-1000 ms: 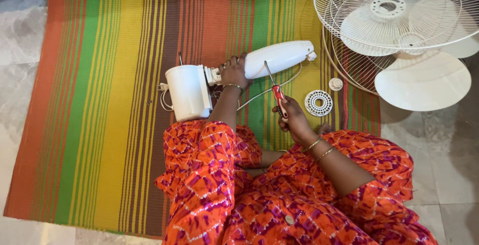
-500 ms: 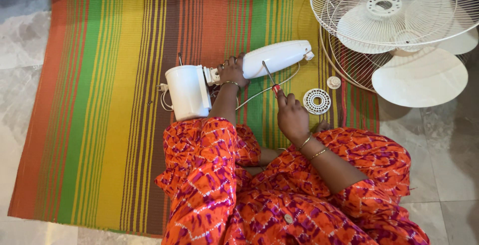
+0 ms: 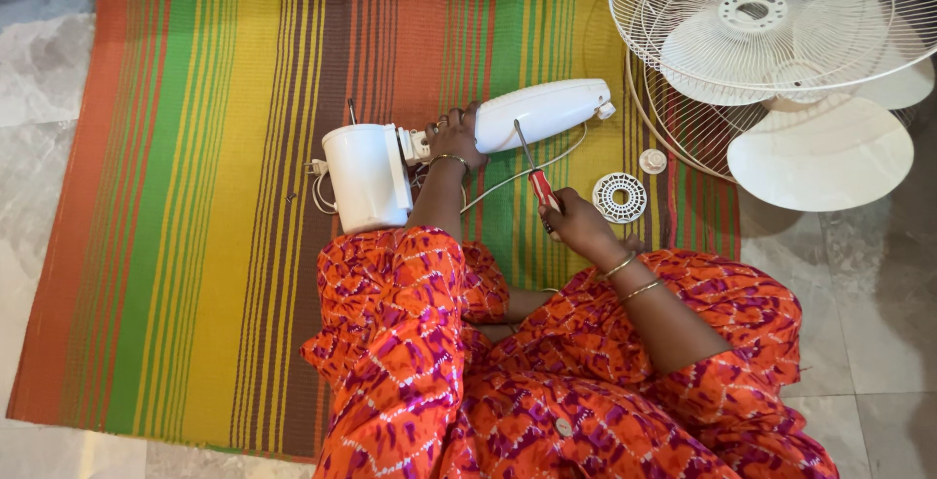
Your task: The person sits on a mat and uses a screwdriver to remove screws from the casing of a white electric appliance. They continue to unscrew multiple fasteners along the body of the device.
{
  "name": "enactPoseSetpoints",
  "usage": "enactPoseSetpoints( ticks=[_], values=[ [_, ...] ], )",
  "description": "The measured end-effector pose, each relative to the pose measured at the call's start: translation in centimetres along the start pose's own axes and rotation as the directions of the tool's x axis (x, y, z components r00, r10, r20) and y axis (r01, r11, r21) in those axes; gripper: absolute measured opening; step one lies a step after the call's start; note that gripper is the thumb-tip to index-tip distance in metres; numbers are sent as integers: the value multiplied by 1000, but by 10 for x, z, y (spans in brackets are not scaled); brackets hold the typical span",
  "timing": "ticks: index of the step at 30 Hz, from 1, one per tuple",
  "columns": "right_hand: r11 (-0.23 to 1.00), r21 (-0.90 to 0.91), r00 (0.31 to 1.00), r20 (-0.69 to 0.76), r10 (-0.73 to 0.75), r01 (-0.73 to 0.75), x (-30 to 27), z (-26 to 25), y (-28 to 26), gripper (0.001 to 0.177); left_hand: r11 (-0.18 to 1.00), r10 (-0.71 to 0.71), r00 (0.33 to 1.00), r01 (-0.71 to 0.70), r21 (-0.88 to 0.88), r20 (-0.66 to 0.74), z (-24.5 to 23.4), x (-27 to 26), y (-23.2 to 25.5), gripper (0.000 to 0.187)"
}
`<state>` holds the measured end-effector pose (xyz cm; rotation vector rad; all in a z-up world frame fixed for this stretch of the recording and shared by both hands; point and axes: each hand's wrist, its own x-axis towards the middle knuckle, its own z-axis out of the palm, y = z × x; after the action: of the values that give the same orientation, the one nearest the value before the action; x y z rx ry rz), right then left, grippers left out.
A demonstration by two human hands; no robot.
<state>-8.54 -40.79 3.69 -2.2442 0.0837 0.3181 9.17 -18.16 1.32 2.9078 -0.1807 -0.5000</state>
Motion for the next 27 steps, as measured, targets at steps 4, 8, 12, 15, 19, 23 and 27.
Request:
enactPoseSetpoints(
  ticks=[4, 8, 12, 15, 19, 23, 27],
  values=[
    [801, -592, 954, -176, -242, 94, -17, 16, -12, 45, 1000, -9, 1000, 9, 2, 8, 1, 0, 0, 122],
    [631, -771, 917, -187, -352, 86, -26, 18, -29, 50, 1000, -11, 1000, 11, -6, 15, 0, 0, 1, 122],
    [993, -83, 996, -54, 74, -79, -9, -10, -20, 53, 1000, -1, 1000, 0, 11, 2, 0, 0, 0, 122],
    [881, 350, 942, 226, 249, -317, 1, -18, -9, 45, 1000, -1, 1000, 1, 0, -4, 1, -1, 0, 122],
    [903, 355, 960, 224, 170, -243, 4, -15, -11, 48, 1000, -4, 1000, 4, 9, 12, -1, -1, 1, 123],
    [963, -251, 995, 2, 104, -100, -9, -10, -26, 45, 1000, -4, 1000, 4, 8, 18, -3, -3, 1, 122],
    [793, -594, 928, -203, -313, 137, -21, 2, -41, 49, 1000, -19, 999, 19, 3, 42, -7, -5, 4, 121]
  ],
)
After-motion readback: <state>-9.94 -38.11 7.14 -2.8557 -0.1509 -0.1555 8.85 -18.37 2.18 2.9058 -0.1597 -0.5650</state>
